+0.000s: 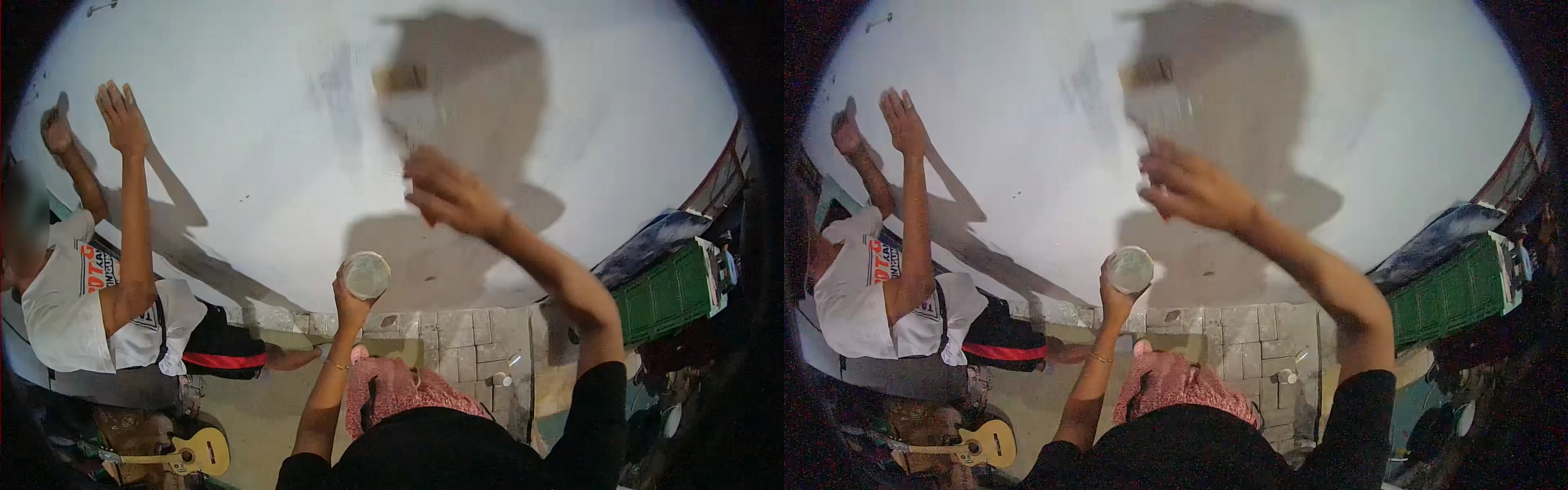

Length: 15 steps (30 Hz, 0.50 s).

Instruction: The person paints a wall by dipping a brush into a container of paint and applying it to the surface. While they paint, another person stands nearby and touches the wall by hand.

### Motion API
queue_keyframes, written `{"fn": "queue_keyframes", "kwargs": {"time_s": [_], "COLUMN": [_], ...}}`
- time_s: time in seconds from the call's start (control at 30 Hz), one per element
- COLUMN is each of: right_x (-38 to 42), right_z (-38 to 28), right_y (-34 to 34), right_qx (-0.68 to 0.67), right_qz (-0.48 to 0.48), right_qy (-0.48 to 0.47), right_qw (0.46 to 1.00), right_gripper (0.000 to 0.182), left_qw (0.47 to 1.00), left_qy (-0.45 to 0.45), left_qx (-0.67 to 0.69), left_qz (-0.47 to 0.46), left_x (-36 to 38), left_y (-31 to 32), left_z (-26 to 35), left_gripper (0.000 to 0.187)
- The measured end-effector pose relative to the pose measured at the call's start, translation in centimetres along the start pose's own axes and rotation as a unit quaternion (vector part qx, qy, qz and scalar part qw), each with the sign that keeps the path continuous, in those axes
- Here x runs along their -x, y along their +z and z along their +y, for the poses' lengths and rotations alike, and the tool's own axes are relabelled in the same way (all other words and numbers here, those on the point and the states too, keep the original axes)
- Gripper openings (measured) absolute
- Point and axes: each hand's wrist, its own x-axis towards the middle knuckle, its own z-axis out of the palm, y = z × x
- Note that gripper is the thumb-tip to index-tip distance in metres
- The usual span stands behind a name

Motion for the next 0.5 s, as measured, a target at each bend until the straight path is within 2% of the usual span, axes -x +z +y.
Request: {"fn": "queue_keyframes", "kwargs": {"time_s": [0.03,0.2,0.27,0.3,0.37,0.4,0.47,0.5], "right_x": [2.3,13.5,15.4,15.6,15.2,15.5,10.5,8.9], "right_z": [-2.0,-9.0,-9.2,-8.8,-6.7,-5.4,-1.6,0.2], "right_y": [1.9,10.6,11.8,11.5,10.6,10.8,6.0,4.4], "right_qx": [-0.063,-0.16,-0.338,-0.337,-0.331,-0.287,-0.277,-0.296], "right_qz": [-0.026,-0.083,-0.237,-0.235,-0.24,-0.162,-0.165,-0.104], "right_qy": [0.049,0.099,0.256,0.258,0.354,0.33,0.358,0.344], "right_qw": [0.996,0.979,0.874,0.875,0.841,0.885,0.876,0.885], "right_gripper": [0.034,0.028,0.029,0.029,0.032,0.031,0.029,0.029], "left_qw": [1.0,0.999,0.998,0.999,0.999,0.998,0.997,0.997], "left_qy": [0.011,-0.047,-0.048,-0.047,-0.043,-0.059,-0.076,-0.073], "left_qx": [-0.009,0.015,0.026,0.019,0.012,0.014,0.02,0.016], "left_qz": [0.025,0.011,0.005,0.011,0.019,0.015,0.011,0.009], "left_x": [0.2,1.1,1.3,1.5,1.4,1.4,1.3,1.2], "left_y": [0.4,0.2,0.5,0.8,1.1,1.1,1.3,1.6], "left_z": [-0.7,-2.4,-3.1,-3.7,-4.0,-3.5,-3.7,-3.7], "left_gripper": [0.095,0.094,0.093,0.093,0.092,0.093,0.093,0.094]}}
